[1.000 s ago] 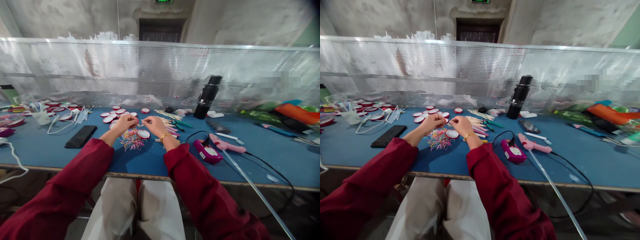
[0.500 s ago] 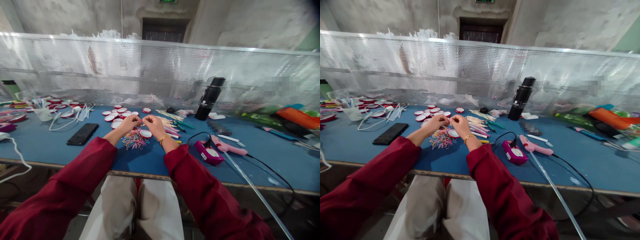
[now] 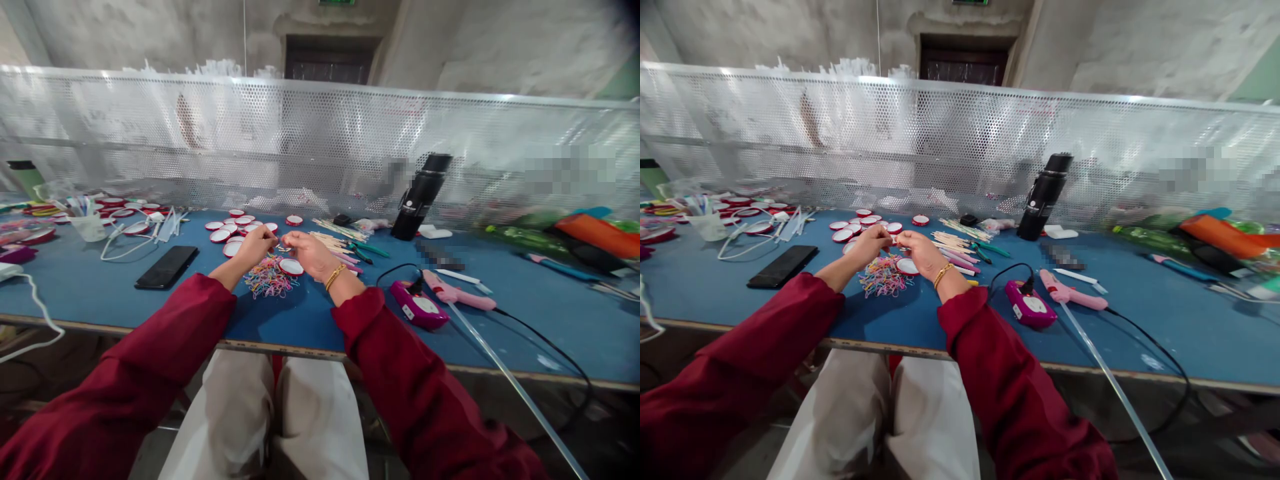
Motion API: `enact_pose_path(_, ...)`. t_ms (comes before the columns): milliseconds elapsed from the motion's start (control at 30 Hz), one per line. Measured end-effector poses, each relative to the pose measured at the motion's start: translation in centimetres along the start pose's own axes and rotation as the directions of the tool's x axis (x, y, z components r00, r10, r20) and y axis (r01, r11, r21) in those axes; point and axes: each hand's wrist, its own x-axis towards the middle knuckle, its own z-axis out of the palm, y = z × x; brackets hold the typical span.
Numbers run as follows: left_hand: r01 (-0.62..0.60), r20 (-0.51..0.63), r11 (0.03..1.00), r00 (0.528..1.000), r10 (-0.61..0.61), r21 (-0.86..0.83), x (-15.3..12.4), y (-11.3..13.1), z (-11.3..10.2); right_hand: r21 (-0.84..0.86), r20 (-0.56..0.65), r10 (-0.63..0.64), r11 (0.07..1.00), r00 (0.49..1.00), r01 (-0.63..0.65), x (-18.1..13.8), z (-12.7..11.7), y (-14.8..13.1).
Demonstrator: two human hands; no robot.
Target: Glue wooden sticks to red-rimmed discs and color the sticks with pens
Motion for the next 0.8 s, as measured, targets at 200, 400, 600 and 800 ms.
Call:
enact_pose_path(200,-0.128,-0.016,0.985,0.991,0.13,0.117,0.2,-0.4,-0.1,0.194,0.15,0.174,0.96,0.973,-0.202,-0.8,-0.6,-1.2)
enact_pose_path(400,-0.228,0.06,0.966,0.973,0.222,0.12,0.0,0.1,-0.1,0.164,0.218,0.276,0.935,0.936,-0.314,-0.6,-1.8,-0.9)
enact_pose_path(600,-0.353,0.398,0.806,0.903,0.16,0.475,-1.2,0.0,0.9,0.064,-0.074,0.181,0.982,0.981,-0.176,-0.5,-3.4,-1.3)
enact_pose_path(800,-0.354,0.406,0.675,0.91,0.087,0.647,-1.9,0.2,1.9,-0.348,-0.175,0.112,0.922,0.978,-0.168,-0.1,-4.3,0.3)
